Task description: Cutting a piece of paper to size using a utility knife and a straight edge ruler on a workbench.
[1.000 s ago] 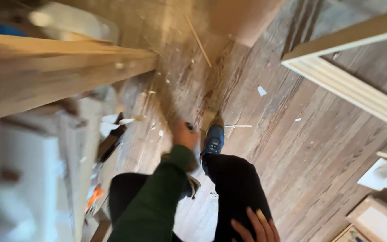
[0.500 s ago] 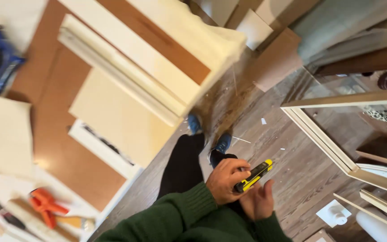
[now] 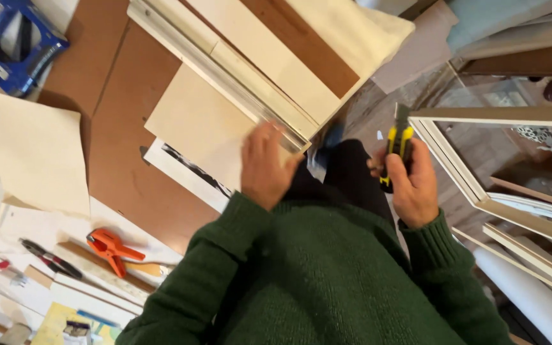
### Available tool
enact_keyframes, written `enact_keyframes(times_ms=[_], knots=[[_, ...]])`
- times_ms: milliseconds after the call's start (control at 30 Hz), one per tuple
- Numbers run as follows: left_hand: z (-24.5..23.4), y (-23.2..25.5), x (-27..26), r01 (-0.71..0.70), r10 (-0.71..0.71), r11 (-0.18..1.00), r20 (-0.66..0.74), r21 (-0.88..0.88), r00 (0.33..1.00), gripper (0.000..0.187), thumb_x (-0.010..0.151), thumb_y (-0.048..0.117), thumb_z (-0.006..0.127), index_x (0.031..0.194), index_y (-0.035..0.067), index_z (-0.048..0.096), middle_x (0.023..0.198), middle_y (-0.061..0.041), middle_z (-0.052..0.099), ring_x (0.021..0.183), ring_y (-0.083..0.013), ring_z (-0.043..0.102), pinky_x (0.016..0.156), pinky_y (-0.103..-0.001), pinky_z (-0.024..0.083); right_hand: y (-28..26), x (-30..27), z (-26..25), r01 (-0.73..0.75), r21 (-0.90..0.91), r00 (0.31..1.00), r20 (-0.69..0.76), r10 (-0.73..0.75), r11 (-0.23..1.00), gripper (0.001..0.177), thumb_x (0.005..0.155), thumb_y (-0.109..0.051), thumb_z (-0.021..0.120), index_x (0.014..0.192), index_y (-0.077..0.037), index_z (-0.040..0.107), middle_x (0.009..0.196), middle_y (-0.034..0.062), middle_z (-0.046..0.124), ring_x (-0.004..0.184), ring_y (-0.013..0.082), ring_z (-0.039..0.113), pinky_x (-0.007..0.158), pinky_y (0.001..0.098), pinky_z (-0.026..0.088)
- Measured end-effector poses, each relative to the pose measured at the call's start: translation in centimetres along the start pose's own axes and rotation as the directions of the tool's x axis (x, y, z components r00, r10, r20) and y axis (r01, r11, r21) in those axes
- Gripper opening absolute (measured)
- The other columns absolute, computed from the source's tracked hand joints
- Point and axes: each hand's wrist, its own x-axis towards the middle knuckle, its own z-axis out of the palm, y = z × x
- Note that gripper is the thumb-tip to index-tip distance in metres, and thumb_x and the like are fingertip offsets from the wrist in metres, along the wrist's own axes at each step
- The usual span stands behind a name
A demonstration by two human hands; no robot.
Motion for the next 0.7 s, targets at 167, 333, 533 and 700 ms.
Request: enact_keyframes(times_ms=[167,333,533,700], knots=[[-0.8,-1.5,3.4,0.263,-0.26,0.959,-0.039,0.108,0.965,0.07,0.085,0.028,0.084,0.137,-0.004,0.051,0.148,-0.022,0.044,0.138,-0.0401,0.042,0.114,-0.051,0.037,-1.6,2.2,2.3,-0.057,-0.64,0.995,0.023,0.093,0.766,0.026,0.1,-0.015,0.059,0.123,-0.003,0.057,0.087,0.0121,0.073,0.071,0.0234,0.069,0.067,0.0368,0.056],[-0.3,-1.7,4.3,0.332,-0.333,0.925,-0.024,0.185,0.943,0.087,0.076,0.032,0.089,0.138,-0.01,0.046,0.152,-0.023,0.035,0.143,-0.0411,0.036,0.116,-0.05,0.036,-1.8,3.5,4.5,0.029,-0.801,0.975,0.155,0.159,0.598,0.037,0.095,-0.019,0.07,0.128,-0.007,0.058,0.095,0.0228,0.071,0.091,0.0439,0.069,0.073,0.0489,0.055],[0.3,-2.1,4.3,0.363,-0.367,0.918,-0.007,0.159,0.93,0.087,0.077,0.031,0.09,0.14,-0.009,0.045,0.156,-0.02,0.033,0.149,-0.0395,0.032,0.119,-0.051,0.035,-1.6,3.9,5.1,0.329,-0.736,0.916,0.4,-0.012,0.592,0.057,0.093,-0.013,0.067,0.146,-0.009,0.048,0.124,0.0222,0.065,0.105,0.0434,0.065,0.081,0.0493,0.056],[1.1,-3.0,3.7,0.334,-0.333,0.934,-0.026,0.128,0.943,0.092,0.078,0.033,0.089,0.143,-0.012,0.041,0.159,-0.022,0.029,0.152,-0.0416,0.027,0.122,-0.053,0.032,-0.5,3.4,5.1,0.219,-0.841,0.93,0.334,0.156,0.494,0.061,0.093,-0.016,0.067,0.149,-0.016,0.046,0.1,0.0165,0.065,0.085,0.0402,0.066,0.068,0.049,0.055]])
